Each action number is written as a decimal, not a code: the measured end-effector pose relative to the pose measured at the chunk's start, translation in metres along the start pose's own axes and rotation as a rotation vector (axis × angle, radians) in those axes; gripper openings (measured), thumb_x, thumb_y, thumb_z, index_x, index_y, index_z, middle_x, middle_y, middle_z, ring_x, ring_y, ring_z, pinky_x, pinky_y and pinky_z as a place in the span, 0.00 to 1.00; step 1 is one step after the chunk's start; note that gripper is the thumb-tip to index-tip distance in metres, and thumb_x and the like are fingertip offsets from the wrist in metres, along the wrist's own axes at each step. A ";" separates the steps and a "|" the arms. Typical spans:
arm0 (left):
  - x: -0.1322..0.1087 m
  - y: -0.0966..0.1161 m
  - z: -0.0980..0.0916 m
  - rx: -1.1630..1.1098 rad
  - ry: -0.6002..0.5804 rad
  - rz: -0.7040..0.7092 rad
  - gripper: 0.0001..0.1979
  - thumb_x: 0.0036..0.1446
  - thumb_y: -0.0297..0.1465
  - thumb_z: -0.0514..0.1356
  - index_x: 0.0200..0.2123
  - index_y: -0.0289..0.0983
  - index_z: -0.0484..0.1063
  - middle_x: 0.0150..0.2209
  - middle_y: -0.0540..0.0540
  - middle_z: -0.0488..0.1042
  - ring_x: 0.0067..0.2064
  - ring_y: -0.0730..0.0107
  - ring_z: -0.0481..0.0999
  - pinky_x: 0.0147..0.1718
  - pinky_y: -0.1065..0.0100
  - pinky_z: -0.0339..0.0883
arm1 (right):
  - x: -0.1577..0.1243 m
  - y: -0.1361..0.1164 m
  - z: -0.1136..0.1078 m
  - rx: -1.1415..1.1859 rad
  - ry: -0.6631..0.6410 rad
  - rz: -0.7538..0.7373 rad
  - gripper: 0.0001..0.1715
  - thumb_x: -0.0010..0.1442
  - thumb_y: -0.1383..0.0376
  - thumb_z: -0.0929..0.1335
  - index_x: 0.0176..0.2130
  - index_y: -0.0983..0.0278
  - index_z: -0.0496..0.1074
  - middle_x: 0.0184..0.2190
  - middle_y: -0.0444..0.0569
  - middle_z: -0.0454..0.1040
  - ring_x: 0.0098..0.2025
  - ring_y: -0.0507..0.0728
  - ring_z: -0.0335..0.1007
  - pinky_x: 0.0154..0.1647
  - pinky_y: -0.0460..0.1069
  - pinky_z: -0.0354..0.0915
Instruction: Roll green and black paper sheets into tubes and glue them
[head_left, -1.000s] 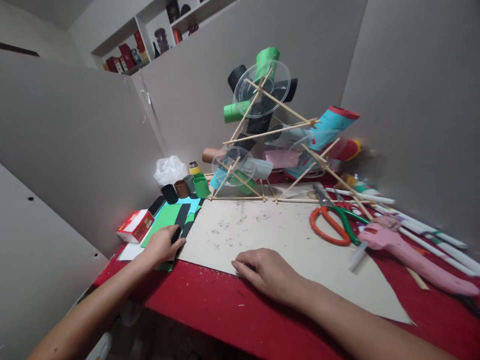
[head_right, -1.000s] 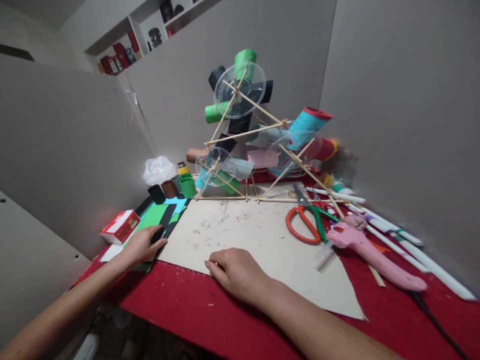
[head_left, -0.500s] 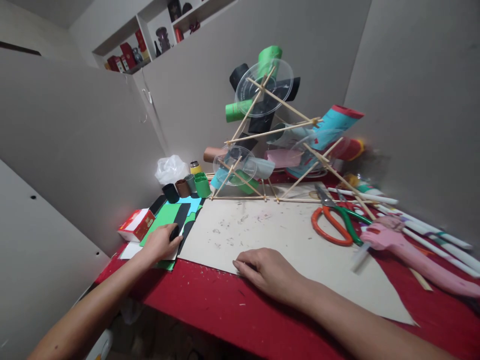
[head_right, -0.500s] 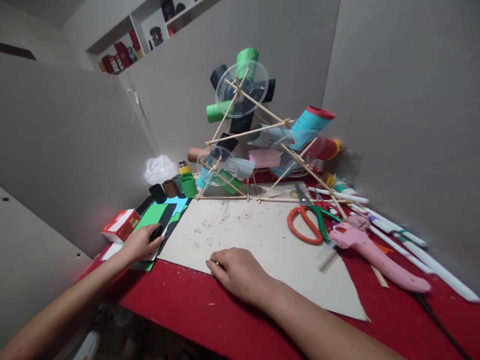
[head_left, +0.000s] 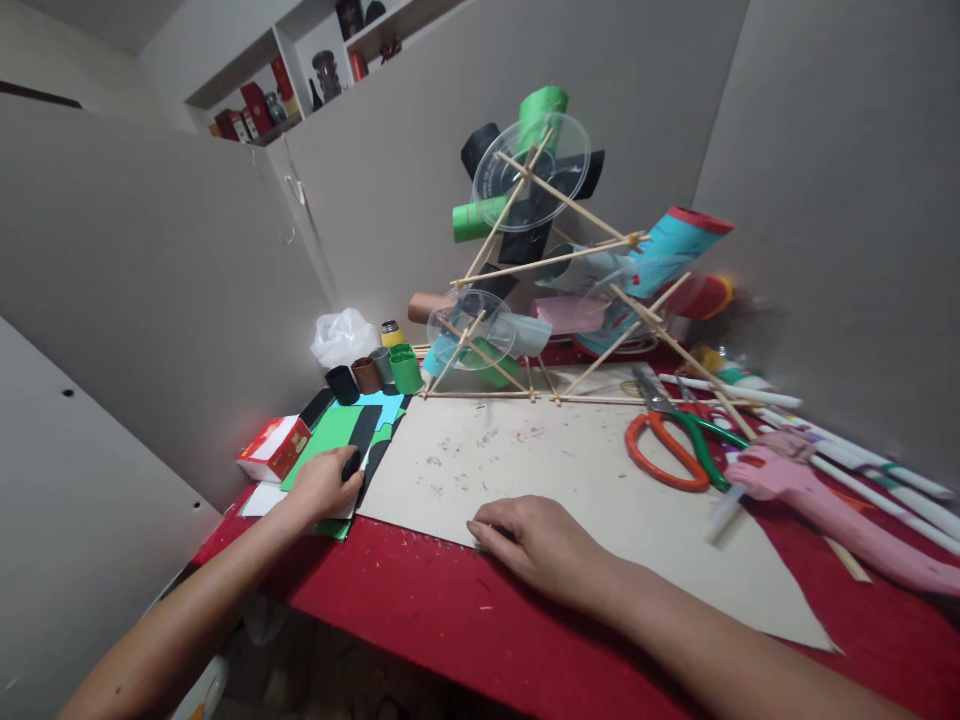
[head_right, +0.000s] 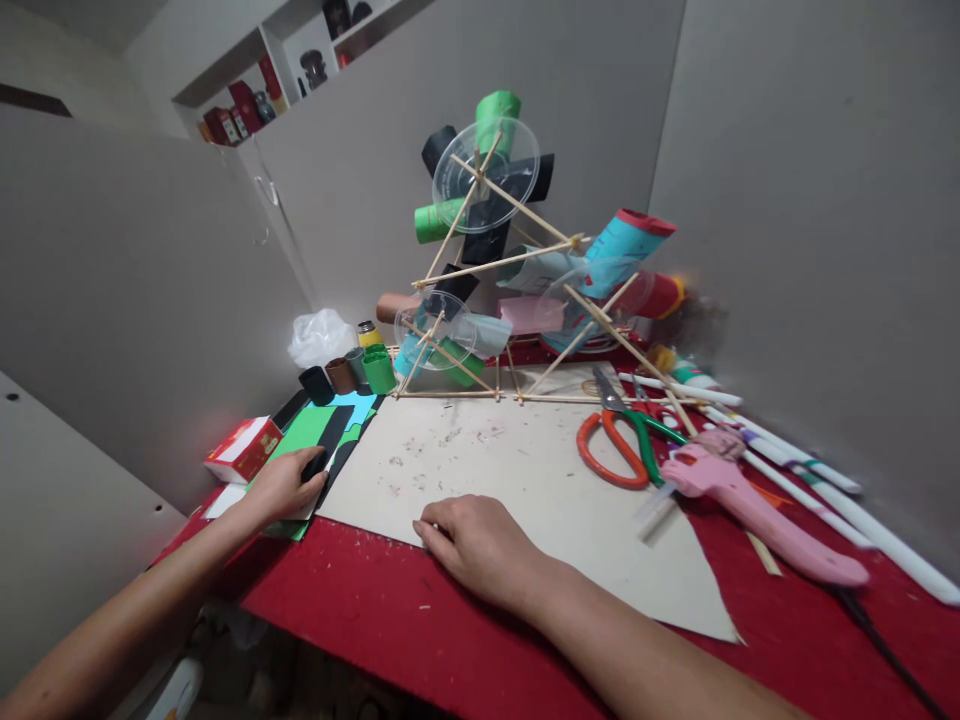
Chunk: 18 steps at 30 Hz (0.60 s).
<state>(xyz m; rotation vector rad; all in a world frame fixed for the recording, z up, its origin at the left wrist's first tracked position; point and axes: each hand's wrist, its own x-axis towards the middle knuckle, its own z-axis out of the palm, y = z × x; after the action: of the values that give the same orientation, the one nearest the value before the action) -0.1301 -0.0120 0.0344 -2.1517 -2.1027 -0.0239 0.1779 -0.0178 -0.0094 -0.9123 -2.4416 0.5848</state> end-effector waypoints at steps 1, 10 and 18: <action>0.000 0.000 0.000 0.000 0.000 0.000 0.20 0.59 0.38 0.53 0.54 0.40 0.68 0.49 0.39 0.76 0.48 0.54 0.75 0.41 0.64 0.66 | 0.000 0.000 0.000 0.000 0.000 0.001 0.18 0.65 0.66 0.60 0.25 0.63 0.70 0.23 0.46 0.73 0.25 0.52 0.64 0.27 0.47 0.52; -0.001 0.001 -0.002 0.002 -0.008 -0.015 0.19 0.60 0.40 0.52 0.51 0.41 0.70 0.46 0.39 0.77 0.46 0.54 0.76 0.39 0.63 0.65 | 0.000 -0.001 0.000 0.009 -0.006 -0.003 0.18 0.65 0.66 0.60 0.26 0.63 0.71 0.24 0.47 0.75 0.26 0.53 0.66 0.28 0.48 0.53; -0.002 0.003 -0.005 0.019 -0.021 -0.032 0.19 0.60 0.40 0.52 0.51 0.41 0.70 0.46 0.39 0.77 0.45 0.52 0.76 0.37 0.63 0.65 | 0.000 -0.002 -0.002 -0.007 -0.018 0.002 0.18 0.65 0.66 0.60 0.25 0.63 0.70 0.23 0.46 0.74 0.25 0.52 0.65 0.28 0.47 0.53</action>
<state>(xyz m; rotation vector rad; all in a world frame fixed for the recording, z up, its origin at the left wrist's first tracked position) -0.1262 -0.0144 0.0393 -2.1173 -2.1396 0.0149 0.1782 -0.0185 -0.0066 -0.9160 -2.4604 0.5874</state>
